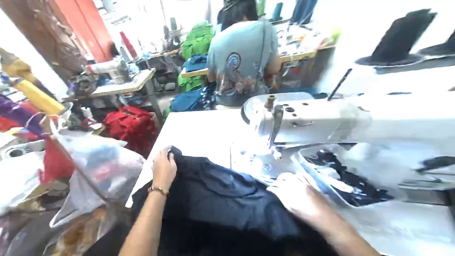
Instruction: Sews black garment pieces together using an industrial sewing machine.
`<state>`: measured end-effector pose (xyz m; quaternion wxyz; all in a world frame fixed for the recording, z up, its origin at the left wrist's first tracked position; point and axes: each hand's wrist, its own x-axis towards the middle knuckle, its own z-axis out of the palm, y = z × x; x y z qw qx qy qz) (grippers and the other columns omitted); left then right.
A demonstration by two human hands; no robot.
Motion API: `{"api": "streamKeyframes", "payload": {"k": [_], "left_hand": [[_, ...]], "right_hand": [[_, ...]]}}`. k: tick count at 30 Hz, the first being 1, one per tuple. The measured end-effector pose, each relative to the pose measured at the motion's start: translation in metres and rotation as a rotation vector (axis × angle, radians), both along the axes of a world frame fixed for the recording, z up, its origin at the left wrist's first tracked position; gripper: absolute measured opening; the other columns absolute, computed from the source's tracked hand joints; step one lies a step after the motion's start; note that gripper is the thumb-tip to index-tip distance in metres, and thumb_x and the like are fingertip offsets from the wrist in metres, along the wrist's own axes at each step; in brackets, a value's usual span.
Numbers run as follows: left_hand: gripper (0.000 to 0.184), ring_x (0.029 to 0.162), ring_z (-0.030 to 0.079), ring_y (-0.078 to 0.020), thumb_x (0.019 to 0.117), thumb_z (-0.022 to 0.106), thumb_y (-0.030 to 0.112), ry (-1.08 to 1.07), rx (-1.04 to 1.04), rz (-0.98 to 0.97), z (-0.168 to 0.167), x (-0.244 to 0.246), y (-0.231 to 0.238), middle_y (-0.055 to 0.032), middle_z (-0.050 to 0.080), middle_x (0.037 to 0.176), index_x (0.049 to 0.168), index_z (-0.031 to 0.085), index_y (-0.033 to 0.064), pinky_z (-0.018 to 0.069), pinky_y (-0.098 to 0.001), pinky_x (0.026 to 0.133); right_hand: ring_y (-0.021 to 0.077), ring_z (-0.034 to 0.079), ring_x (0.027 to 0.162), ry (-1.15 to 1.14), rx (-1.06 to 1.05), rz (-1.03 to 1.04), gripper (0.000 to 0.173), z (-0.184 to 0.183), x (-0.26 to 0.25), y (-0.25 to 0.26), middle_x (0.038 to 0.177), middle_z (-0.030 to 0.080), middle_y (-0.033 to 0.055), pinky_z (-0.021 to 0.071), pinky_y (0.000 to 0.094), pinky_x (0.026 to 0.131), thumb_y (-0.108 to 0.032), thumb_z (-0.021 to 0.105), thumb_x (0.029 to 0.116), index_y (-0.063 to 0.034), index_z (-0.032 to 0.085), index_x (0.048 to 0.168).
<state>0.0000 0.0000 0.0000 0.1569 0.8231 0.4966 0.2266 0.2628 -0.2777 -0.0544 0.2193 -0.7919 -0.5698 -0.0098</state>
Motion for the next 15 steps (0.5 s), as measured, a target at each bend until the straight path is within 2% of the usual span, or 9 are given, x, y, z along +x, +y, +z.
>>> {"api": "streamKeyframes", "payload": {"k": [2,3,5,8,10,11,13,14,15], "left_hand": [[0.058,0.146,0.038,-0.0437,0.1023,0.058,0.039,0.129,0.111,-0.109,-0.024,0.022,-0.010,-0.0216,0.043,0.157,0.151,0.049,0.0096,0.0272,-0.0722,0.113],[0.063,0.149,0.033,-0.0432,0.0978,0.063,0.047,0.169,0.191,-0.194,-0.031,0.032,-0.015,-0.0196,0.041,0.159,0.150,0.052,0.0126,0.0204,-0.0749,0.114],[0.063,0.149,0.034,-0.0407,0.0923,0.067,0.053,0.202,0.286,-0.415,-0.037,0.051,-0.024,-0.0131,0.046,0.158,0.143,0.061,0.0179,0.0145,-0.0773,0.115],[0.050,0.146,0.041,-0.0342,0.0911,0.072,0.047,0.206,0.238,-0.674,-0.040,0.072,-0.032,-0.0067,0.056,0.150,0.130,0.070,0.0161,0.0166,-0.0768,0.116],[0.043,0.139,0.050,-0.0314,0.0929,0.072,0.041,0.186,0.214,-0.771,-0.042,0.081,-0.032,-0.0058,0.062,0.141,0.129,0.071,0.0172,0.0218,-0.0765,0.114],[0.040,0.133,0.055,-0.0302,0.0935,0.071,0.038,0.170,0.213,-0.802,-0.043,0.084,-0.032,-0.0055,0.066,0.133,0.129,0.071,0.0195,0.0259,-0.0755,0.113],[0.034,0.121,0.062,-0.0306,0.0935,0.072,0.034,0.152,0.194,-0.848,-0.044,0.090,-0.031,-0.0068,0.070,0.120,0.124,0.074,0.0206,0.0319,-0.0723,0.111],[0.030,0.115,0.064,-0.0305,0.0939,0.071,0.033,0.160,0.183,-0.868,-0.045,0.092,-0.031,-0.0072,0.071,0.114,0.121,0.075,0.0203,0.0359,-0.0694,0.109],[0.026,0.113,0.065,-0.0294,0.0952,0.070,0.032,0.180,0.162,-0.885,-0.046,0.095,-0.031,-0.0066,0.072,0.110,0.118,0.076,0.0201,0.0389,-0.0654,0.109]], "right_hand": [[0.0439,0.062,0.115,-0.006,-0.036,-0.001,0.023,-0.006,0.005,0.001,0.123,0.069,0.0181,0.0513,0.0626,0.095,-0.022,0.062,0.1000,-0.0094,0.080,0.108],[0.0459,0.061,0.118,0.003,-0.075,-0.022,0.023,-0.004,0.007,0.002,0.127,0.067,0.0200,0.0509,0.0635,0.096,-0.019,0.062,0.0994,-0.0085,0.079,0.110],[0.0502,0.055,0.126,0.027,-0.211,-0.118,0.025,0.006,0.009,0.004,0.135,0.061,0.0262,0.0460,0.0646,0.103,-0.016,0.066,0.0977,-0.0014,0.075,0.116],[0.0552,0.050,0.129,-0.057,-0.244,-0.289,0.037,0.007,0.009,0.006,0.138,0.056,0.0331,0.0435,0.0667,0.104,-0.017,0.069,0.0966,0.0061,0.068,0.125],[0.0566,0.055,0.122,-0.094,-0.042,-0.249,0.032,0.006,-0.004,0.008,0.131,0.060,0.0341,0.0467,0.0697,0.098,-0.012,0.069,0.0948,0.0074,0.070,0.120],[0.0520,0.061,0.115,-0.110,0.075,-0.164,0.027,0.007,-0.016,0.010,0.124,0.065,0.0299,0.0510,0.0668,0.093,-0.012,0.066,0.0945,0.0046,0.073,0.115],[0.0352,0.071,0.101,-0.143,0.237,0.045,0.026,0.004,-0.048,0.023,0.111,0.074,0.0152,0.0585,0.0520,0.084,-0.016,0.056,0.0961,-0.0049,0.077,0.106],[0.0316,0.073,0.098,-0.115,0.257,0.130,0.024,0.003,-0.066,0.030,0.110,0.075,0.0131,0.0607,0.0481,0.080,-0.012,0.055,0.0946,-0.0062,0.077,0.104],[0.0323,0.074,0.097,-0.058,0.229,0.175,0.024,0.002,-0.081,0.037,0.112,0.074,0.0152,0.0617,0.0476,0.079,-0.005,0.058,0.0915,-0.0045,0.077,0.106]]}}
